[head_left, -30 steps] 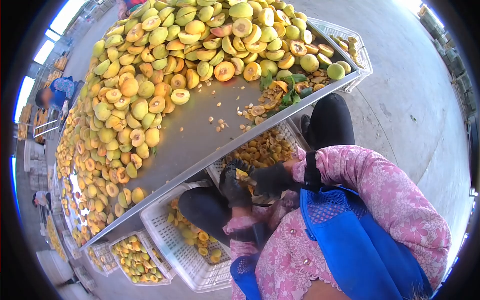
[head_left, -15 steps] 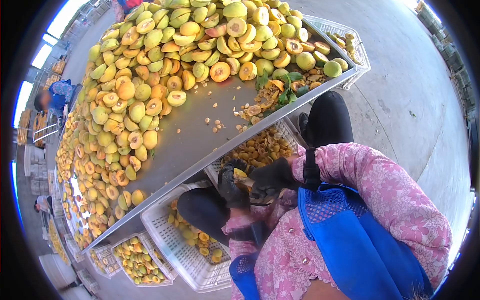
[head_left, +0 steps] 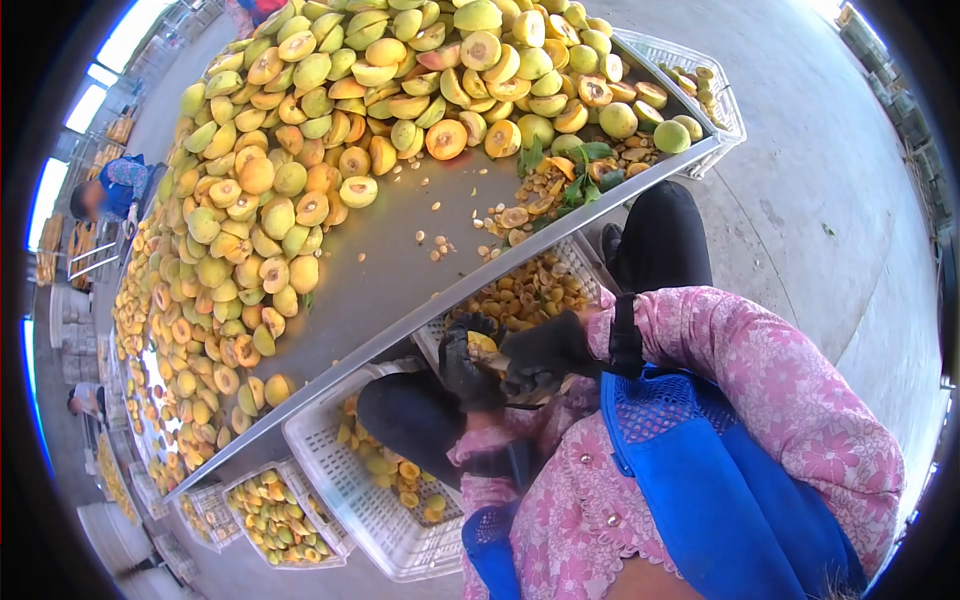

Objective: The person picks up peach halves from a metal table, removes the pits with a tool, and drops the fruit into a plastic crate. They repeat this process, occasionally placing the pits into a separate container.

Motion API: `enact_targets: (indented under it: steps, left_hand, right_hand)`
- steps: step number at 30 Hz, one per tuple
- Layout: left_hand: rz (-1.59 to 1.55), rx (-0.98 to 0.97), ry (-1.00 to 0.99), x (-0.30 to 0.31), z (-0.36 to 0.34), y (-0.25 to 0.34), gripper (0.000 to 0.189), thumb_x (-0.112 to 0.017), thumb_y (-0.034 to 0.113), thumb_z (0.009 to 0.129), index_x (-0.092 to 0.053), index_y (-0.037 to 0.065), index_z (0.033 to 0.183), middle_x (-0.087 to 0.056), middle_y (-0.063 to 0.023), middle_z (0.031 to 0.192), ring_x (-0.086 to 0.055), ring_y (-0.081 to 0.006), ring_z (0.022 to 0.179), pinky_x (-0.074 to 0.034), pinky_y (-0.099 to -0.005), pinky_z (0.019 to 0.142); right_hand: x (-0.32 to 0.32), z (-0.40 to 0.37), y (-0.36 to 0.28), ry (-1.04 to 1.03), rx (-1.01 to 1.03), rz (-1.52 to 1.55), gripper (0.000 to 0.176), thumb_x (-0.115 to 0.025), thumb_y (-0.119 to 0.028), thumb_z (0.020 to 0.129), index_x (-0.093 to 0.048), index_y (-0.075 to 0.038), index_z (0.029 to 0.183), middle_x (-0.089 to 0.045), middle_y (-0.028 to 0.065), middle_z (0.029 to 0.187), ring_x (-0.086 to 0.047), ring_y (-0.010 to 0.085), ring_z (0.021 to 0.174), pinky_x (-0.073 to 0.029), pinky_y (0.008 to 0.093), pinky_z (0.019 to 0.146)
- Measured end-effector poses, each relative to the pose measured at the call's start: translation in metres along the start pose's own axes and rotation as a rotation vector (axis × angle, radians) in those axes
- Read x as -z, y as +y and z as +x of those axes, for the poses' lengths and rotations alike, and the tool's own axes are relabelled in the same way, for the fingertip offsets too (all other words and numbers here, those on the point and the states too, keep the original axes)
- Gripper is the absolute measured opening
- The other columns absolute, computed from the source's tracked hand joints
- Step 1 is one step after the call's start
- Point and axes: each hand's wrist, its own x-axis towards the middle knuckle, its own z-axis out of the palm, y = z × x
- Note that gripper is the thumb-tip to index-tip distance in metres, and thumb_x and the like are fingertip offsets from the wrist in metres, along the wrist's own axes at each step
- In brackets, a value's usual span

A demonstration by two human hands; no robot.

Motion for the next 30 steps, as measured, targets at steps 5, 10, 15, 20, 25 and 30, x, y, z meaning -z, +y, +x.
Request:
enact_targets:
  steps: [5, 10, 15, 20, 25, 30]
  left_hand:
    - [-0.282, 0.082, 0.094, -0.016, 0.001, 0.009, 0.028, -0.044, 0.021, 0.092, -0.053, 0.0, 0.108, -0.06, -0.009, 0.099, -0.058, -0.0222, 0.089, -0.049, -0.0341, 0.081]
    - [-0.22, 0.059, 0.069, -0.013, 0.0, 0.008, 0.028, -0.045, 0.021, 0.091, -0.053, 0.0, 0.108, -0.059, -0.0101, 0.099, -0.058, -0.023, 0.09, -0.049, -0.035, 0.082]
    - [-0.163, 0.035, 0.04, -0.008, 0.0, 0.005, 0.029, -0.046, 0.022, 0.091, -0.052, -0.001, 0.108, -0.059, -0.0111, 0.1, -0.057, -0.0238, 0.091, -0.049, -0.0358, 0.083]
    - [-0.14, 0.024, 0.014, -0.002, 0.001, 0.003, 0.029, -0.047, 0.022, 0.09, -0.051, -0.001, 0.108, -0.058, -0.0121, 0.1, -0.057, -0.0246, 0.092, -0.048, -0.0367, 0.084]
    - [-0.067, -0.021, -0.004, 0.008, 0.003, 0.011, 0.03, -0.049, 0.023, 0.09, -0.051, -0.002, 0.107, -0.058, -0.0132, 0.101, -0.057, -0.0254, 0.094, -0.048, -0.0376, 0.085]
    - [0.075, -0.121, -0.011, 0.004, -0.007, 0.055, 0.031, -0.05, 0.023, 0.089, -0.05, -0.002, 0.107, -0.058, -0.014, 0.101, -0.056, -0.026, 0.094, -0.047, -0.0383, 0.086]
  right_hand:
    - [-0.018, 0.001, 0.01, -0.156, -0.016, 0.931, 0.021, -0.048, -0.016, 0.088, -0.057, -0.005, 0.103, -0.048, -0.0051, 0.067, -0.043, 0.0023, 0.051, -0.035, 0.0206, 0.043]
    - [-0.025, 0.002, 0.02, -0.021, 0.193, 0.582, 0.024, -0.043, -0.015, 0.091, -0.05, 0.001, 0.108, -0.043, -0.0029, 0.063, -0.038, 0.0045, 0.045, -0.032, 0.0208, 0.037]
    - [-0.028, 0.002, 0.024, -0.212, 0.219, 1.069, 0.023, -0.041, -0.013, 0.093, -0.052, -0.002, 0.109, -0.043, -0.0059, 0.065, -0.038, 0.0014, 0.049, -0.033, 0.0184, 0.043]
    - [-0.036, -0.004, 0.017, -0.228, 0.187, 1.374, 0.021, -0.047, -0.013, 0.091, -0.052, -0.004, 0.109, -0.043, -0.0051, 0.065, -0.04, 0.0023, 0.049, -0.034, 0.0185, 0.043]
    - [-0.022, -0.031, -0.008, -0.141, 0.374, 1.108, 0.021, -0.052, -0.018, 0.09, -0.052, -0.004, 0.105, -0.047, -0.0021, 0.065, -0.045, 0.0032, 0.049, -0.034, 0.0206, 0.039]
    - [-0.021, -0.06, -0.044, 0.35, 0.095, 0.639, 0.019, -0.056, -0.022, 0.087, -0.047, -0.005, 0.092, -0.042, -0.0005, 0.055, -0.039, 0.0061, 0.038, -0.029, 0.0215, 0.034]
